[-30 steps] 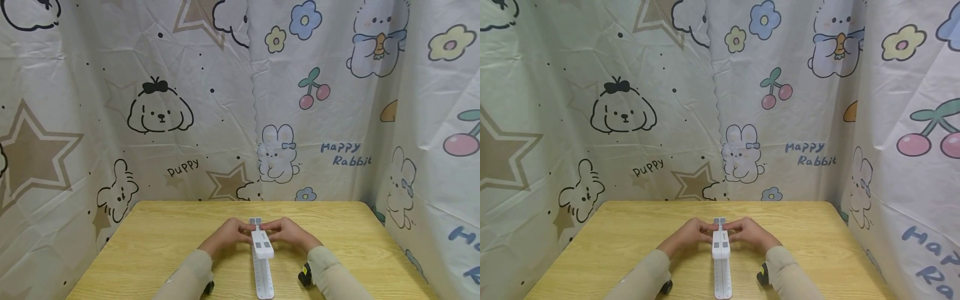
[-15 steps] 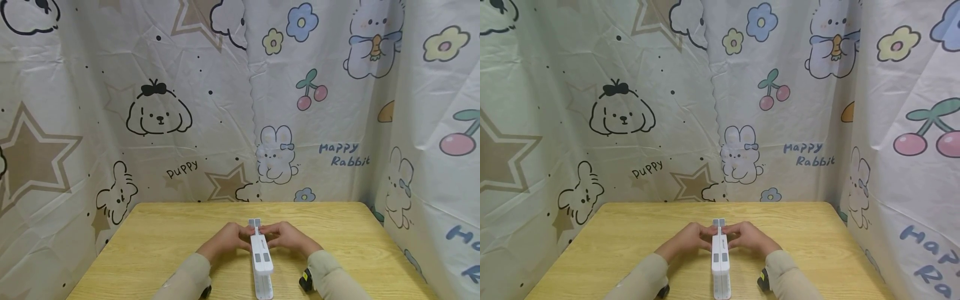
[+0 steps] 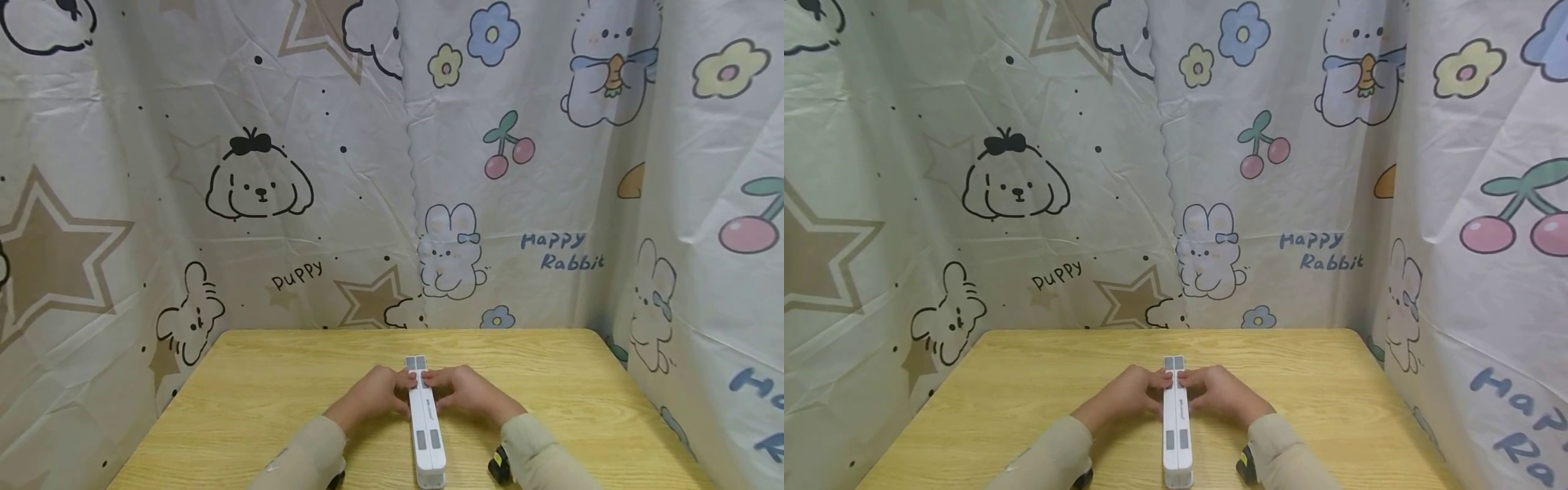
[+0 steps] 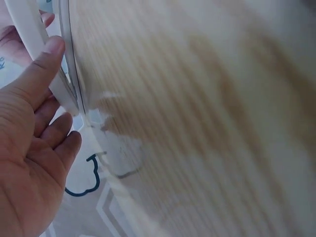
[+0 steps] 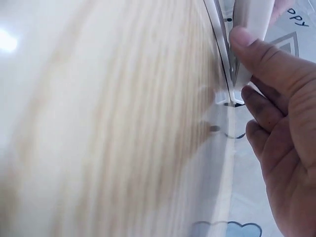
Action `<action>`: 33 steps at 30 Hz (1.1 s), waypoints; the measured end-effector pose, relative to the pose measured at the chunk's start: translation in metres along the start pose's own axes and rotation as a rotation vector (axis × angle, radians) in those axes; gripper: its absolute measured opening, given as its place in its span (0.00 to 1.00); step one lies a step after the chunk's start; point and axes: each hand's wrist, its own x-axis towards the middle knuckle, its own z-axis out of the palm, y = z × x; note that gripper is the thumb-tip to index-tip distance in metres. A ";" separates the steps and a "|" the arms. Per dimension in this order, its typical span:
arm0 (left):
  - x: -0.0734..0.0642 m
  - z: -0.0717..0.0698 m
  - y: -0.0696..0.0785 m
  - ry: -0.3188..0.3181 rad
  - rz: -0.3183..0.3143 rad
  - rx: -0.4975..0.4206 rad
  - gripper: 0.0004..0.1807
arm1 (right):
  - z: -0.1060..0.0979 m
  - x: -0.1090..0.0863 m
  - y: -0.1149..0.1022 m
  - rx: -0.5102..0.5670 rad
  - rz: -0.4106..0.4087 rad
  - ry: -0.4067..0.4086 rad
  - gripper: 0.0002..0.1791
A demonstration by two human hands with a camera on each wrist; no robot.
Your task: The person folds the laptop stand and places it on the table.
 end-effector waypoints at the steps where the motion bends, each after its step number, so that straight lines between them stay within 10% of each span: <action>1: 0.000 0.000 0.001 0.003 0.004 0.023 0.33 | 0.000 0.000 -0.001 -0.026 -0.009 0.002 0.31; 33: -0.005 -0.009 -0.001 -0.083 0.086 0.177 0.31 | 0.003 -0.004 -0.020 -0.380 -0.105 -0.036 0.30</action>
